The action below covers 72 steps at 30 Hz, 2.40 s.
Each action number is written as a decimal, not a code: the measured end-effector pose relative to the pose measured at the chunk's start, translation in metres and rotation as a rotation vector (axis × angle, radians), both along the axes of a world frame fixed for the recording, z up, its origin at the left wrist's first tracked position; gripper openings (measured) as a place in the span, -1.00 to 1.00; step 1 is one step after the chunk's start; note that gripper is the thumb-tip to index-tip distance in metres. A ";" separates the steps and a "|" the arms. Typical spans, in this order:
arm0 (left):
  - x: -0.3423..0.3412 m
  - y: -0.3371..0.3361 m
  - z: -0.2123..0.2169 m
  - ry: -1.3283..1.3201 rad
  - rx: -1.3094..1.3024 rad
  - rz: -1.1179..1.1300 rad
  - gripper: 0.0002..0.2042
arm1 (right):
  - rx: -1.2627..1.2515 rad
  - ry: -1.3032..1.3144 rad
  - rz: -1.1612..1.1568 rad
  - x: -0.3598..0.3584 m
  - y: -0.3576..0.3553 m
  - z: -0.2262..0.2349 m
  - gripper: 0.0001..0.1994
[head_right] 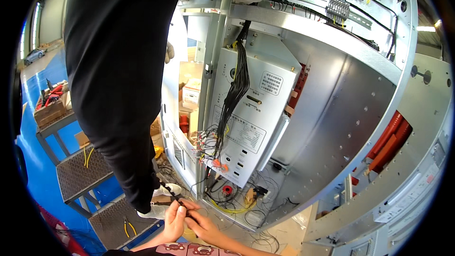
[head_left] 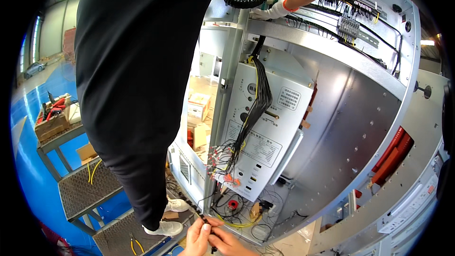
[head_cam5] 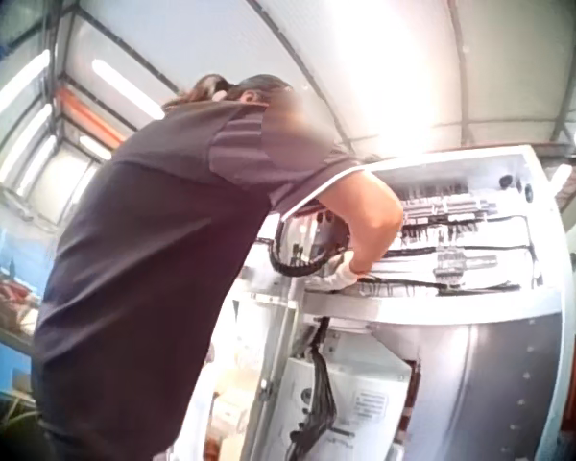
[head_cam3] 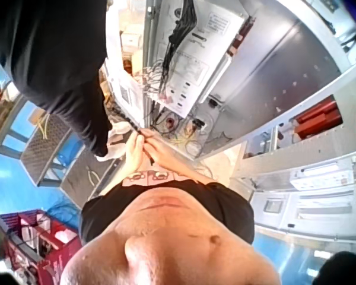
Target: The person organizes a bundle of black and yellow wires inside an open electrical cabinet. They gather the wires, align them, and secure them with a zip tie while another person works nearby.
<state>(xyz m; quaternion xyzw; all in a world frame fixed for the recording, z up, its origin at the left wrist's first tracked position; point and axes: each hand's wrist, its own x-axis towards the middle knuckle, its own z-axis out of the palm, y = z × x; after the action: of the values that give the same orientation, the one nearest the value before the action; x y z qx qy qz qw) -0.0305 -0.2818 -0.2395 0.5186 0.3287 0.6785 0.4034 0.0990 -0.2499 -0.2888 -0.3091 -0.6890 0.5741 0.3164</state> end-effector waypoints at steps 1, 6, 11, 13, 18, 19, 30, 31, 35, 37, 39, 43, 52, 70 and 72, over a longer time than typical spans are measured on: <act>-0.004 -0.009 -0.002 -0.081 -0.050 -0.003 -0.70 | 0.006 -0.051 0.012 -0.003 -0.010 0.003 -0.71; -0.028 -0.026 -0.015 -0.039 -0.162 0.126 -0.71 | 0.031 -0.119 0.064 -0.007 -0.026 -0.017 -0.74; -0.029 -0.027 -0.012 -0.197 -0.210 0.058 -0.74 | -0.207 -0.002 0.060 -0.003 -0.042 0.006 -0.83; -0.032 -0.038 -0.013 -0.247 -0.196 0.102 -0.75 | -0.223 0.010 0.132 -0.004 -0.043 0.006 -0.82; -0.011 -0.063 -0.028 -0.443 -0.234 0.204 -0.75 | -0.293 -0.040 0.312 0.012 -0.043 0.020 -0.79; -0.005 -0.068 -0.031 -0.400 -0.251 0.213 -0.72 | -0.333 -0.008 0.343 0.016 -0.045 0.019 -0.78; 0.045 -0.146 -0.080 -0.335 -0.497 0.432 -0.48 | -0.688 0.198 0.585 0.012 -0.056 -0.029 -0.75; 0.039 -0.155 -0.090 -0.291 -0.464 0.423 -0.47 | -0.737 0.233 0.606 0.002 -0.055 -0.030 -0.77; 0.049 -0.187 -0.109 -0.215 -0.540 0.452 -0.47 | -0.867 0.301 0.676 -0.028 -0.059 -0.042 -0.77; 0.053 -0.198 -0.116 -0.091 -0.553 0.410 -0.48 | -0.804 0.213 0.647 -0.038 -0.069 -0.045 -0.76; 0.048 -0.205 -0.136 -0.169 -0.596 0.340 -0.65 | -0.688 0.099 0.658 -0.047 -0.076 -0.054 -0.70; 0.011 -0.234 -0.179 0.001 -0.827 0.679 -0.76 | -0.494 -0.032 0.601 -0.052 -0.078 -0.091 -0.63; -0.170 -0.294 -0.252 0.477 -1.072 0.993 -0.68 | -0.489 -0.380 0.667 -0.085 -0.088 -0.127 -0.77; -0.363 -0.319 -0.464 0.576 -1.251 0.894 -0.64 | -0.460 -0.387 0.584 -0.253 -0.151 -0.061 -0.82; -0.330 -0.327 -0.478 0.585 -1.411 0.656 -0.66 | -0.309 -0.336 0.703 -0.277 -0.152 -0.002 -0.81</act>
<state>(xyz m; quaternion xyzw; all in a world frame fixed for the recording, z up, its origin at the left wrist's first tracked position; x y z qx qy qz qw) -0.3604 -0.6086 -0.7175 0.1774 0.9029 0.2340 0.3138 -0.1776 -0.4014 -0.2907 -0.1883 -0.7004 0.6853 -0.0657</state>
